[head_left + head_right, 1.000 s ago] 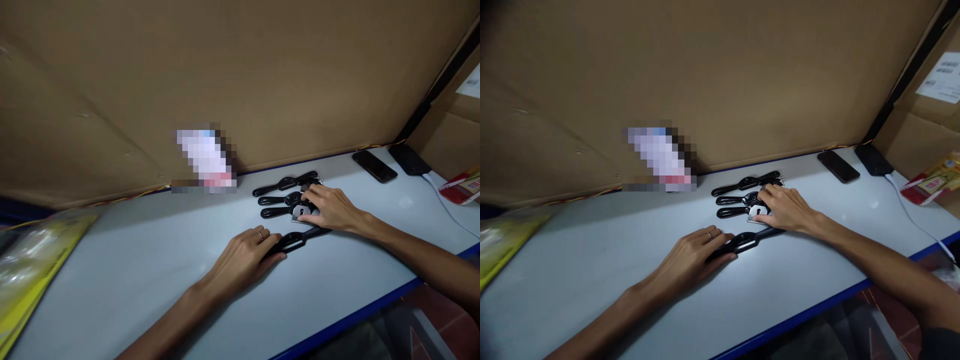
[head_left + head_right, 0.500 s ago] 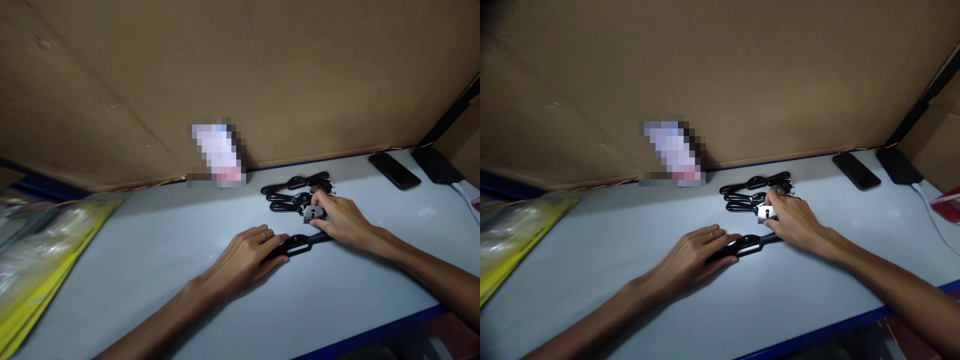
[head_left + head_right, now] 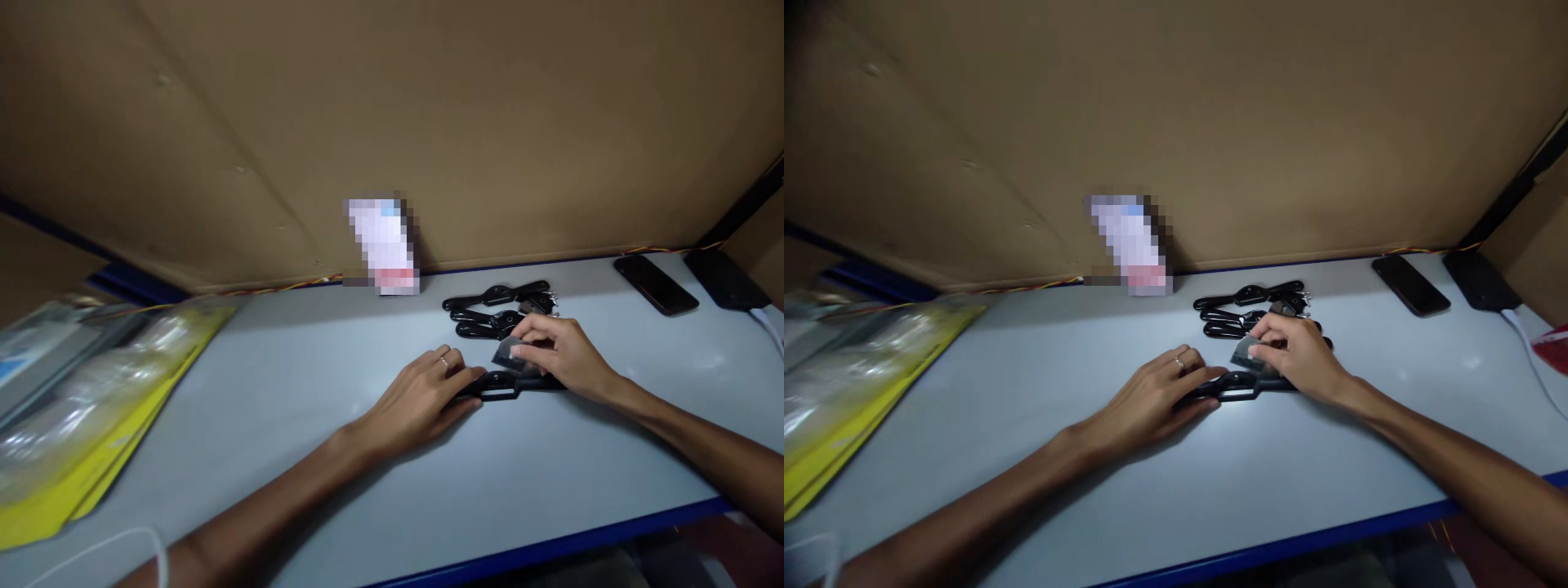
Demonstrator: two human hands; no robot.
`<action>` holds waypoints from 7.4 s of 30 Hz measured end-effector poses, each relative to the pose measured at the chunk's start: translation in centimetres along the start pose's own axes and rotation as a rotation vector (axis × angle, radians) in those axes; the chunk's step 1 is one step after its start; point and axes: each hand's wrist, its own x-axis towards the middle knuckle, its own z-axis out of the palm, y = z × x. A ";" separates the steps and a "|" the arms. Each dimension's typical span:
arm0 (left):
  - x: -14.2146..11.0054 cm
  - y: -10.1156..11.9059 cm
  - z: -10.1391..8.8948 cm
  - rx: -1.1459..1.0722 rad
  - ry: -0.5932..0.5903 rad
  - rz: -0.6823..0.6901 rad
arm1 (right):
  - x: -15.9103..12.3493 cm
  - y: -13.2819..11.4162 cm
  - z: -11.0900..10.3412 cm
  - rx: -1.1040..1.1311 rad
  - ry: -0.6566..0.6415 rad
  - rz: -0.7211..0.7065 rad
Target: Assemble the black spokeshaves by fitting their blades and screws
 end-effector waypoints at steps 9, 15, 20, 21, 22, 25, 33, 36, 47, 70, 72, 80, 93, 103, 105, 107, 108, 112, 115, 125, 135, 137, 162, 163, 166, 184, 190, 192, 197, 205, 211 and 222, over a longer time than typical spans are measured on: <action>0.7 -0.3 -0.1 0.048 -0.062 0.027 | 0.0 0.5 2.2 -0.279 -0.066 -0.217; 0.2 -0.7 -0.2 0.178 -0.054 0.151 | 0.9 0.4 2.6 -0.150 -0.139 -0.105; -1.2 -1.1 -1.0 0.185 -0.040 0.156 | 1.6 -0.3 3.5 -0.124 -0.218 -0.034; -1.4 -1.1 -1.1 0.180 -0.046 0.149 | 1.6 -0.3 3.6 -0.124 -0.213 -0.025; -1.6 -1.1 -1.2 0.174 -0.058 0.134 | 1.4 -0.3 3.6 -0.132 -0.203 -0.024; -2.0 -0.9 -1.3 0.112 -0.053 0.073 | 0.9 -0.3 3.7 -0.179 -0.199 -0.048; -2.6 -0.7 -1.4 0.028 -0.048 0.018 | 0.4 -0.9 3.9 -0.170 -0.227 0.012; -2.6 -0.7 -1.5 0.026 -0.033 0.025 | 0.4 -1.0 4.1 -0.199 -0.217 -0.026; -2.8 -0.9 -1.5 0.031 -0.074 -0.001 | 0.3 -1.5 4.3 -0.256 -0.219 -0.084; -3.1 -1.3 -1.2 0.037 -0.038 0.019 | 0.7 -3.1 -1.3 -0.418 0.277 -0.245; -3.2 -1.5 -1.0 0.027 -0.045 0.016 | 0.8 -2.7 -3.6 -0.622 0.264 -0.182; -3.4 -1.5 -1.1 0.017 -0.050 0.013 | 0.2 -1.6 -4.8 -0.818 -0.360 -0.004; -3.3 -1.3 -1.4 0.016 -0.005 0.057 | -0.7 -0.9 -0.8 -0.839 -0.260 -0.162; -3.4 -1.4 -1.2 0.010 -0.021 0.081 | -0.9 -1.7 -0.7 -0.893 -0.224 -0.077; -3.4 -1.4 -1.1 0.012 -0.025 0.069 | -0.8 -1.9 -0.5 -0.915 -0.228 -0.089; -3.4 -1.4 -1.1 0.014 -0.028 0.064 | -0.7 -2.0 -0.5 -0.931 -0.229 -0.090; -3.4 -1.4 -1.1 0.018 -0.028 0.065 | -0.7 -2.0 -0.5 -0.936 -0.226 -0.084; -3.3 -1.3 -1.2 0.040 -0.015 0.065 | -0.7 -1.8 -0.6 -0.945 -0.225 -0.069; -3.2 -1.2 -1.4 0.023 -0.020 0.070 | -0.6 -1.6 -0.6 -0.916 -0.239 -0.142; -3.2 -1.3 -1.3 0.008 0.003 0.101 | -0.1 -2.3 1.0 -0.489 -0.039 -0.160; -3.3 -1.3 -1.3 -0.011 0.016 0.090 | 0.6 -1.4 0.4 -0.514 -0.109 -0.027; -3.3 -1.4 -1.2 -0.018 0.028 0.086 | 1.0 -1.1 -0.7 -0.543 -0.030 -0.032; -3.4 -1.4 -1.1 -0.006 0.014 0.056 | 4.6 2.7 -4.7 -0.704 0.374 0.102; -3.4 -1.4 -1.2 -0.016 0.000 0.037 | 4.3 2.2 -4.4 -0.656 0.377 0.062; -3.2 -1.2 -1.4 -0.046 -0.021 0.016 | 2.9 -0.3 -2.6 -0.447 0.247 -0.102; -2.9 -0.9 -1.5 -0.031 0.002 0.037 | 0.0 -2.5 3.8 -0.322 -0.185 -0.251; -3.0 -1.1 -1.5 -0.021 0.009 0.043 | -0.3 -2.5 3.2 -0.499 -0.089 -0.272; -3.0 -1.0 -1.5 -0.018 0.008 0.047 | -0.6 -2.6 2.8 -0.597 -0.152 -0.324; -3.1 -1.0 -1.5 0.014 0.025 0.078 | -1.6 -2.8 2.5 -0.780 -0.347 -0.461; -3.1 -1.2 -1.3 0.070 0.038 0.121 | -2.0 -3.3 2.5 -0.897 -0.380 -0.490; -3.1 -1.2 -1.2 0.080 0.058 0.128 | -2.1 -3.3 3.0 -1.025 -0.367 -0.563; -3.1 -1.0 -1.3 0.074 0.073 0.104 | -1.8 -3.1 2.8 -0.793 -0.326 -0.453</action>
